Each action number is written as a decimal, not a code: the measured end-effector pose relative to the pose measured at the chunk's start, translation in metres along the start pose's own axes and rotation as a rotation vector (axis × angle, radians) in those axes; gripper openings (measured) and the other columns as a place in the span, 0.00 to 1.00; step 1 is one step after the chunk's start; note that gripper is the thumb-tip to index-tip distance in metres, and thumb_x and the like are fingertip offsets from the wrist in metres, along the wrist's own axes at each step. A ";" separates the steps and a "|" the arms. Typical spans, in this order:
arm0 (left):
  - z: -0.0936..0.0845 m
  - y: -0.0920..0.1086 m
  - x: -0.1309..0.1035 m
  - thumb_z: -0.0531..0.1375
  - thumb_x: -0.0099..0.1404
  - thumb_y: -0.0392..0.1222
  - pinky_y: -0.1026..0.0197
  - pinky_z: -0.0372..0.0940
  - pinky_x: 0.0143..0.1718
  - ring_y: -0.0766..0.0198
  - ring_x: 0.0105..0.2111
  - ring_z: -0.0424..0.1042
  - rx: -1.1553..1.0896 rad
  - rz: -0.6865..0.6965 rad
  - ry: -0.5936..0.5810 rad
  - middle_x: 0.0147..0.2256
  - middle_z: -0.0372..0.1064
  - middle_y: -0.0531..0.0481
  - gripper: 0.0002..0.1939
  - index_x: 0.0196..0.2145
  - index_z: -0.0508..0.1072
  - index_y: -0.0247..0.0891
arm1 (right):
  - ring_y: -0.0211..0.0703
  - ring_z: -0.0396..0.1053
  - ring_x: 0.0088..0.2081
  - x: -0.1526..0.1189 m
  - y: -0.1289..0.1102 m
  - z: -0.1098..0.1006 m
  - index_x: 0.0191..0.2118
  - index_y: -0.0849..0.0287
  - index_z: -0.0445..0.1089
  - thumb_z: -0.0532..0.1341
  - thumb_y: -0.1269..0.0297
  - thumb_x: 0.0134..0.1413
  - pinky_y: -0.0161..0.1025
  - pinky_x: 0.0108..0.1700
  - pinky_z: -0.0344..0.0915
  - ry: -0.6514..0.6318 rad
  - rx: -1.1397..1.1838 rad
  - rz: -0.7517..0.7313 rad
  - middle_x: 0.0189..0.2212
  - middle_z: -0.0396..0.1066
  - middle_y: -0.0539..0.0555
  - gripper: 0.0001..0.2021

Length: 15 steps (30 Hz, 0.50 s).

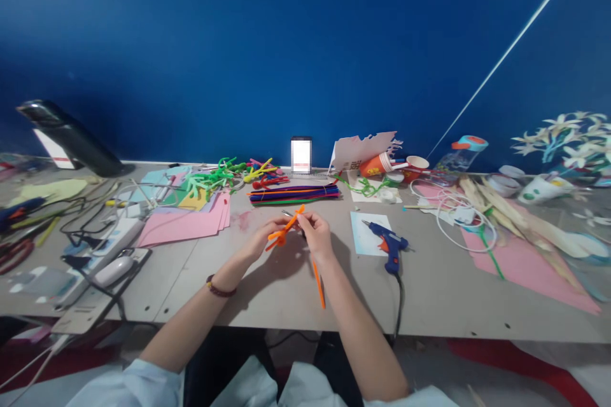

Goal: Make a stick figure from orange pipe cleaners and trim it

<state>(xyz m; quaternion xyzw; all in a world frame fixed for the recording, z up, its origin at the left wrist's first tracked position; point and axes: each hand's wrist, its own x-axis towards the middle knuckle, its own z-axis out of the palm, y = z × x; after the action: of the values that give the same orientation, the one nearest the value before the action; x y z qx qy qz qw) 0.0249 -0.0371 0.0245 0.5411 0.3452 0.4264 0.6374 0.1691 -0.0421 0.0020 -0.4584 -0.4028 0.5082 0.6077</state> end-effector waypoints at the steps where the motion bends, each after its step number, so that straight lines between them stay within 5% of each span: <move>1: 0.001 0.001 -0.001 0.57 0.51 0.39 0.57 0.62 0.44 0.54 0.42 0.69 0.012 0.029 -0.003 0.37 0.73 0.46 0.14 0.36 0.76 0.37 | 0.37 0.65 0.25 0.001 0.001 -0.001 0.23 0.59 0.67 0.65 0.52 0.38 0.36 0.31 0.62 0.037 0.004 -0.009 0.20 0.68 0.49 0.15; 5: 0.004 -0.002 -0.005 0.59 0.51 0.40 0.54 0.62 0.47 0.53 0.45 0.69 0.059 0.098 -0.062 0.44 0.71 0.44 0.23 0.46 0.72 0.38 | 0.36 0.62 0.23 0.004 0.002 -0.003 0.22 0.58 0.66 0.65 0.53 0.37 0.35 0.28 0.59 0.171 0.037 0.008 0.19 0.66 0.48 0.13; 8: 0.006 -0.008 -0.005 0.62 0.50 0.38 0.54 0.60 0.49 0.54 0.46 0.67 0.276 0.189 0.025 0.45 0.71 0.44 0.24 0.47 0.71 0.39 | 0.35 0.60 0.21 0.004 0.004 -0.003 0.21 0.58 0.66 0.65 0.54 0.37 0.34 0.26 0.57 0.198 0.054 0.030 0.18 0.65 0.47 0.13; 11: 0.007 -0.015 -0.001 0.63 0.52 0.42 0.53 0.60 0.47 0.56 0.38 0.69 0.495 0.269 0.208 0.37 0.73 0.45 0.15 0.39 0.75 0.39 | 0.35 0.60 0.22 0.002 0.005 0.000 0.21 0.58 0.67 0.66 0.53 0.37 0.34 0.26 0.57 0.175 0.021 0.012 0.18 0.65 0.47 0.14; 15: 0.006 -0.017 0.003 0.60 0.57 0.47 0.54 0.60 0.44 0.60 0.32 0.68 0.572 0.297 0.300 0.29 0.72 0.47 0.09 0.28 0.76 0.39 | 0.32 0.55 0.19 -0.001 0.005 0.003 0.23 0.59 0.69 0.65 0.51 0.39 0.34 0.23 0.53 0.080 -0.053 0.013 0.15 0.62 0.45 0.15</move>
<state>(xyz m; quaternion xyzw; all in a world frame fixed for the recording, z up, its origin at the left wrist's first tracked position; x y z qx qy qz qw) 0.0344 -0.0374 0.0085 0.6734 0.4577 0.4753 0.3335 0.1650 -0.0425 -0.0021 -0.4970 -0.3885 0.4827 0.6074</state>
